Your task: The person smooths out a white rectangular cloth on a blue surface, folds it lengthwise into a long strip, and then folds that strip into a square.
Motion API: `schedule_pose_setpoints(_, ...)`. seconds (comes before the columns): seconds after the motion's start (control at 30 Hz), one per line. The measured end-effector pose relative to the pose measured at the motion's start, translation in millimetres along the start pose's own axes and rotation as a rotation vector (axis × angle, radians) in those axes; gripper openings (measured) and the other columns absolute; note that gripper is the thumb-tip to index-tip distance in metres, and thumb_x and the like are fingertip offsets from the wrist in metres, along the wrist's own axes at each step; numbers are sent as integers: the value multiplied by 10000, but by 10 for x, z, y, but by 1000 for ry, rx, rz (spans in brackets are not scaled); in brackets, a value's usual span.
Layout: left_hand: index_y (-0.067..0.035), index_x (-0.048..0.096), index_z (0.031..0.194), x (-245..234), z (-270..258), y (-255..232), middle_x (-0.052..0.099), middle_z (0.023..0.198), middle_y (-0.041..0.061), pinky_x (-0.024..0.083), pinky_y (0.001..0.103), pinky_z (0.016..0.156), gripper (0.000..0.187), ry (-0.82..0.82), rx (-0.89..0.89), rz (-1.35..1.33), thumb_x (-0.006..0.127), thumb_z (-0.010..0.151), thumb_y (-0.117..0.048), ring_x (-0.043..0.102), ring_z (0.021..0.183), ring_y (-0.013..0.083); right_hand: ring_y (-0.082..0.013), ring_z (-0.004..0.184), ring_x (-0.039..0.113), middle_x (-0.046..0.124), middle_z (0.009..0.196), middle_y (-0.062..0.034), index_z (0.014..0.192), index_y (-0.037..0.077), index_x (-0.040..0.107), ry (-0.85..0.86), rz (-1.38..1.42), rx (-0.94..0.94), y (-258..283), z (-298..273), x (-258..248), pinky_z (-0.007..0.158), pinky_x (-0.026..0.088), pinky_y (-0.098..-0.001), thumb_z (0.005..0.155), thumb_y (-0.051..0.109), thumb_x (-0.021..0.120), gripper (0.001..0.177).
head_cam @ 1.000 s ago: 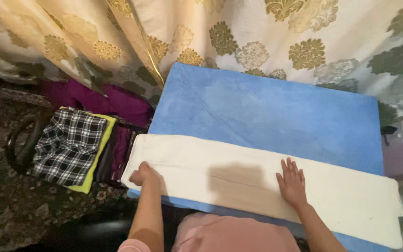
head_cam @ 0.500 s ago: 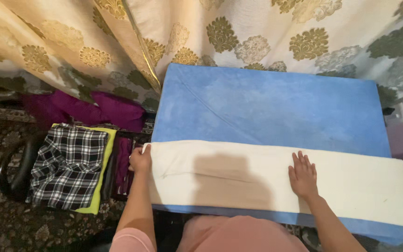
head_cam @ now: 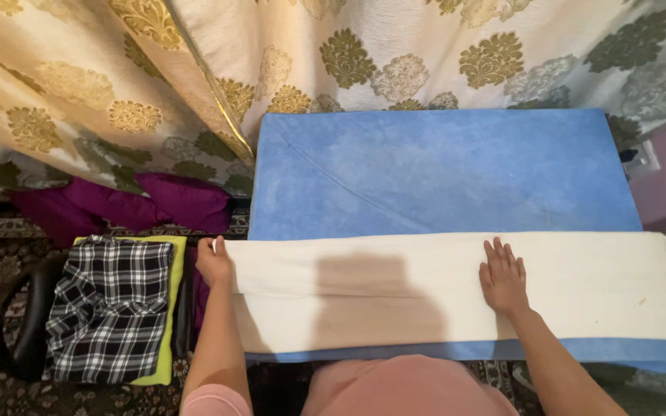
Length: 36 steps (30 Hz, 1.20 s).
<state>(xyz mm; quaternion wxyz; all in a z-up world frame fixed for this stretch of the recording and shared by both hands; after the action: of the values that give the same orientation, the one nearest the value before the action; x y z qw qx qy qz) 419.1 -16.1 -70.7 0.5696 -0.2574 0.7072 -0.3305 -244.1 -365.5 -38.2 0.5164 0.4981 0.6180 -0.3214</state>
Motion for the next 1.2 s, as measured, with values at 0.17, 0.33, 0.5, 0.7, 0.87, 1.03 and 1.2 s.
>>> schedule_pose_setpoints(0.17, -161, 532, 1108, 60, -208, 172, 630, 1141, 150, 521, 564, 943, 200, -65, 52, 257, 638, 949, -100, 628, 1103, 451, -199, 1603, 73, 87, 1749, 86, 1653, 371, 161, 16, 24, 42, 54, -58, -56, 1305, 36, -477, 1084, 481, 144, 579)
schedule_pose_setpoints(0.33, -3, 496, 1418, -110, -1389, -853, 495, 1427, 288, 395, 595, 1103, 430, 75, 533, 266, 470, 994, -66, 467, 1348, 481, -193, 1602, 37, 67, 1749, 76, 1661, 360, 143, 14, 105, 96, 140, -206, -69, 1301, -6, -459, 1092, 578, 15, 623)
schedule_pose_setpoints(0.5, -126, 255, 1657, 123, -1487, -717, 276, 1670, 273, 267, 635, 1207, 574, 451, 319, 410, 283, 1117, -321, 259, 1546, 453, -243, 1604, 50, 68, 1755, 23, 1671, 316, 131, -2, 80, 85, 182, -225, -144, 1310, -6, -483, 1110, 539, 64, 607)
schedule_pose_setpoints(0.7, -2, 446, 1560, 3, -822, 576, 462, 1543, 319, 236, 551, 1240, 702, 226, -127, -40, 521, 1058, -487, 379, 1474, 438, -212, 1603, -3, 8, 1754, 54, 1665, 344, 88, 24, 66, 90, 125, -235, -12, 1303, -41, -467, 1090, 592, 2, 632)
schedule_pose_setpoints(0.87, -152, 437, 1577, -123, -1321, 232, 521, 1534, 134, 377, 488, 1154, 798, 546, -771, -434, 504, 925, -607, 491, 1373, 357, -175, 1607, -42, 0, 1746, 47, 1645, 333, 99, -52, 248, 18, 193, -229, -106, 1272, -64, -464, 1019, 577, 133, 673)
schedule_pose_setpoints(1.03, -153, 526, 1506, 85, -1324, 247, 608, 1418, 159, 423, 548, 1085, 682, 650, -802, -584, 536, 932, -521, 565, 1270, 387, -181, 1607, -32, 18, 1746, 39, 1646, 321, 110, -58, 254, 16, 261, -249, -170, 1271, -64, -459, 1028, 557, 147, 663)
schedule_pose_setpoints(1.2, -92, 395, 1559, -3, -1146, 461, 560, 1455, 169, 440, 497, 1104, 756, 504, -712, -507, 671, 898, -335, 547, 1280, 346, -184, 1607, -37, 11, 1746, 41, 1646, 337, 94, -63, 234, 9, 200, -203, -106, 1270, -59, -462, 1019, 581, 145, 675)
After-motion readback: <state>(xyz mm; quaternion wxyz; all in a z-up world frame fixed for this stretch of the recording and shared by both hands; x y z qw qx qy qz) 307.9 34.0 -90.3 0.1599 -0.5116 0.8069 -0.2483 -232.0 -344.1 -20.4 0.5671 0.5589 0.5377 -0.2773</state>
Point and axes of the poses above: each hand's wrist, its own z-axis towards the middle knuckle, its own x-axis out of the palm, y = z × x, the point moved 9 cm from there along z, towards the middle knuckle
